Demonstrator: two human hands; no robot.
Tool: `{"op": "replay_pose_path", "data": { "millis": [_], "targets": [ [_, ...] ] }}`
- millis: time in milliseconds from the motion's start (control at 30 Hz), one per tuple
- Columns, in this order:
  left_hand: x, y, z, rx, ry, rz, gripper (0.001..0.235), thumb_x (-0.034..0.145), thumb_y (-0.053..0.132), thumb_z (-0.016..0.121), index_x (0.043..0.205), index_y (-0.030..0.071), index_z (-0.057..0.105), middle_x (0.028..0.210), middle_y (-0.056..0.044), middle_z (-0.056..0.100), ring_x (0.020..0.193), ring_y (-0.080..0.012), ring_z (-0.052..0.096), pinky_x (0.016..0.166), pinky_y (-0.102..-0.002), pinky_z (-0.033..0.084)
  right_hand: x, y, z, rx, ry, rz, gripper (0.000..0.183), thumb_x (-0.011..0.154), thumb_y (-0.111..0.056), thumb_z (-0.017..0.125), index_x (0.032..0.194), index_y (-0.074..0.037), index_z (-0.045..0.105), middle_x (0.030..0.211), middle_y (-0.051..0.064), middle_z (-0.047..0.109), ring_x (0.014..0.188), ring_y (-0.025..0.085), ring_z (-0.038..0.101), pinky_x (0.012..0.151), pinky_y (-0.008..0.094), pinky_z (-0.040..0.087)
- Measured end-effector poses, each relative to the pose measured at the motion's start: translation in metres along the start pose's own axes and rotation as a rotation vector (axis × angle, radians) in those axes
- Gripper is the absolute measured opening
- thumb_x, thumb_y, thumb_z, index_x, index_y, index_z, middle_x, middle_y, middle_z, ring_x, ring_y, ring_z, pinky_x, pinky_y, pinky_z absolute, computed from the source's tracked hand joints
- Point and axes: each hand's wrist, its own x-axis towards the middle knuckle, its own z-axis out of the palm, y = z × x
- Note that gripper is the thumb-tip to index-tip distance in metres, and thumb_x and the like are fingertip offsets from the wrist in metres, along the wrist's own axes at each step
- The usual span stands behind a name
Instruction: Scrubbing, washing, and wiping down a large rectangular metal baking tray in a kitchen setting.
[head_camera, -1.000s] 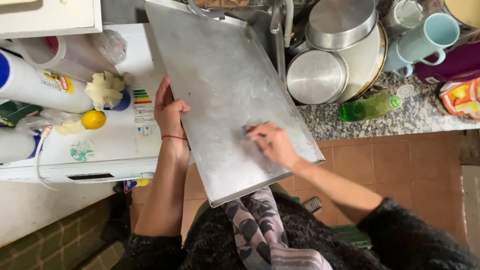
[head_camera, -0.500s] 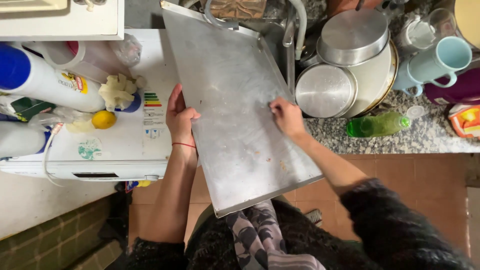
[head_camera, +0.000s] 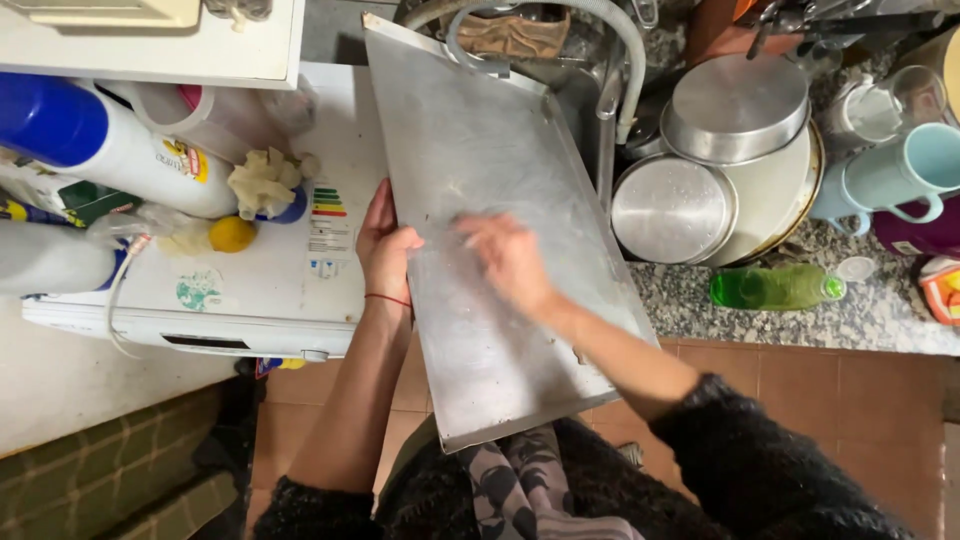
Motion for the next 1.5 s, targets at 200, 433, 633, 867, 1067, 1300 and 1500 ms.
{"op": "replay_pose_path", "data": {
  "millis": [200, 433, 633, 867, 1067, 1300, 1500],
  "targets": [
    [-0.005, -0.008, -0.004, 0.025, -0.005, 0.023, 0.083, 0.071, -0.015, 0.045, 0.153, 0.000, 0.047, 0.152, -0.009, 0.057, 0.128, -0.0138, 0.059, 0.080, -0.019, 0.050, 0.013, 0.087, -0.015, -0.169, 0.006, 0.086, 0.034, 0.089, 0.007, 0.059, 0.115, -0.008, 0.075, 0.117, 0.011, 0.076, 0.098, 0.034, 0.071, 0.088, 0.041, 0.057],
    [0.004, -0.013, -0.011, -0.035, -0.018, 0.050, 0.084, 0.070, -0.018, 0.044, 0.152, -0.001, 0.047, 0.149, -0.009, 0.058, 0.124, -0.0135, 0.061, 0.076, -0.020, 0.049, 0.033, 0.012, 0.017, -0.062, 0.023, 0.068, 0.042, 0.083, 0.008, 0.060, 0.117, -0.009, 0.076, 0.107, 0.012, 0.075, 0.100, 0.033, 0.069, 0.090, 0.041, 0.057],
    [0.002, -0.022, -0.015, -0.025, -0.020, 0.074, 0.084, 0.070, -0.018, 0.045, 0.152, -0.002, 0.046, 0.153, -0.010, 0.055, 0.124, -0.0121, 0.060, 0.074, -0.019, 0.048, 0.048, 0.114, 0.003, -0.245, -0.034, 0.398, 0.034, 0.098, 0.000, 0.058, 0.124, -0.013, 0.074, 0.112, 0.016, 0.073, 0.097, 0.033, 0.073, 0.089, 0.041, 0.058],
    [-0.005, 0.000, 0.002, -0.018, -0.042, -0.031, 0.081, 0.072, -0.010, 0.051, 0.153, 0.000, 0.045, 0.143, -0.010, 0.059, 0.121, -0.0194, 0.061, 0.098, -0.029, 0.051, -0.018, 0.030, -0.004, 0.018, -0.017, -0.065, 0.039, 0.086, 0.008, 0.054, 0.117, -0.007, 0.072, 0.119, 0.012, 0.074, 0.090, 0.031, 0.069, 0.077, 0.041, 0.059],
    [-0.005, -0.005, 0.003, 0.098, -0.063, -0.121, 0.077, 0.080, 0.005, 0.054, 0.155, 0.008, 0.042, 0.141, -0.007, 0.058, 0.124, -0.0210, 0.057, 0.103, -0.034, 0.048, -0.061, 0.136, -0.065, -0.425, 0.102, 0.286, 0.031, 0.088, 0.003, 0.059, 0.113, -0.007, 0.074, 0.100, 0.020, 0.073, 0.085, 0.042, 0.068, 0.077, 0.049, 0.056],
    [0.003, -0.012, -0.003, 0.216, -0.008, -0.269, 0.065, 0.085, 0.013, 0.058, 0.150, 0.009, 0.047, 0.137, -0.010, 0.058, 0.120, -0.0213, 0.057, 0.101, -0.037, 0.047, -0.111, 0.104, -0.081, -0.483, 0.091, 0.333, 0.027, 0.090, -0.002, 0.062, 0.114, -0.007, 0.073, 0.088, 0.026, 0.070, 0.085, 0.046, 0.066, 0.078, 0.052, 0.054],
    [0.004, -0.006, -0.005, 0.298, -0.083, -0.227, 0.085, 0.076, 0.004, 0.051, 0.157, 0.014, 0.031, 0.150, -0.009, 0.051, 0.135, -0.0223, 0.050, 0.107, -0.032, 0.042, -0.055, 0.161, -0.059, -0.477, 0.157, 0.285, 0.022, 0.091, -0.002, 0.062, 0.109, -0.006, 0.073, 0.095, 0.023, 0.073, 0.091, 0.047, 0.066, 0.083, 0.053, 0.053]
  ]
}}
